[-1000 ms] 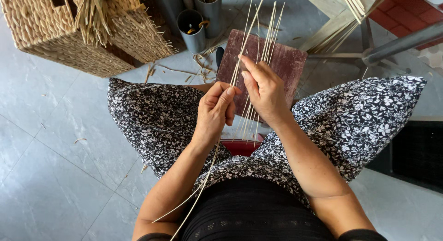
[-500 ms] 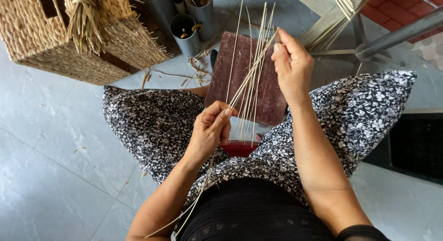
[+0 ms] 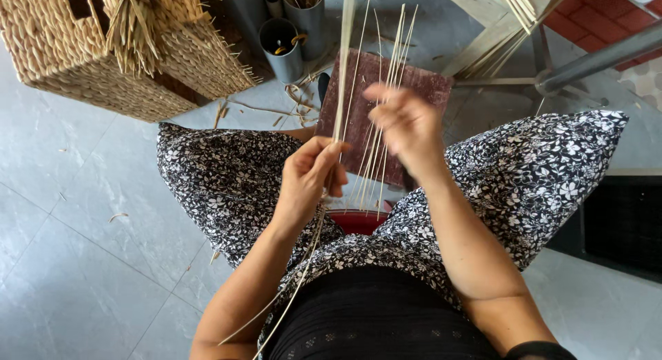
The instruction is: The person sits on the floor and splits thin bamboo strips with a small knife, shaving and drawing each strip through the blade to split it lengthwise into narrower strands. Finished strands are laid onto a red board on their lap, and scrap pieces are set aside on the floor.
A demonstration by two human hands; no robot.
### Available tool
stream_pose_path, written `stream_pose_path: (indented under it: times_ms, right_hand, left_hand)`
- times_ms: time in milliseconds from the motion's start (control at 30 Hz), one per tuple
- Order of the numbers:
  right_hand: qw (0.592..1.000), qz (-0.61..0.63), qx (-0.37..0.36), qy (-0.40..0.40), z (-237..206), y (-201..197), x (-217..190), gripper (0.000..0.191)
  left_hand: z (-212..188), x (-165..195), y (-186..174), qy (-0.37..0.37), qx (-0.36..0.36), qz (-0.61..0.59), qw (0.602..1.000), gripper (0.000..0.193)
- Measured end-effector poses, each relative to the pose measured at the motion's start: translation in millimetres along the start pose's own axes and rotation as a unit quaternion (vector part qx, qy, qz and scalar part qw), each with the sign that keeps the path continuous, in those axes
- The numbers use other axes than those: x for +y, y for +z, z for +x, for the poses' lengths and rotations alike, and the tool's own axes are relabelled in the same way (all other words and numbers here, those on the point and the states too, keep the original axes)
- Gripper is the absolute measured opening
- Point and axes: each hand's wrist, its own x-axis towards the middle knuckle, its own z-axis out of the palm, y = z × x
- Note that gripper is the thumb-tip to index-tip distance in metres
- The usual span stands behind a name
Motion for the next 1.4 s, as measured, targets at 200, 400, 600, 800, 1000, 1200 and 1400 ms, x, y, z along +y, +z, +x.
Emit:
stream_pose_path:
  times_ms: [200, 400, 600, 800, 1000, 1200, 1400]
  right_hand:
    - [0.996, -0.005, -0.052, 0.074, -0.5, 14.2, 12.5, 0.019]
    - [0.988, 0.1, 0.064, 0.094, 24.4, -31.8, 25.4, 0.018]
    - [0.974, 0.151, 0.136, 0.098, 37.3, -56.3, 22.8, 0.012]
    - [0.958, 0.189, 0.198, 0.085, 41.0, -64.1, 27.1, 0.014]
    - [0.941, 0.213, 0.26, 0.04, 42.5, -102.8, 44.9, 0.017]
    - [0.894, 0.235, 0.38, -0.043, 42.8, -174.8, 49.0, 0.023]
    - [0.922, 0.225, 0.314, -0.03, 37.0, -145.6, 23.7, 0.023]
  left_hand:
    - [17.2, -18.2, 11.3, -0.012, -0.037, 0.047, 0.998, 0.026]
    - [3.8, -41.6, 1.2, -0.129, -0.079, 0.097, 0.984, 0.029]
    - [-7.2, -52.7, -16.4, -0.157, -0.047, 0.009, 0.986, 0.026]
    - [-5.9, -49.9, -19.0, -0.118, -0.029, -0.008, 0.993, 0.025]
    - [-10.8, -46.3, -30.6, -0.125, -0.025, -0.013, 0.992, 0.022]
    - [-19.1, -32.6, -72.5, -0.119, 0.022, 0.003, 0.993, 0.02]
    - [-11.9, -30.0, -85.0, -0.08, 0.08, -0.086, 0.99, 0.02]
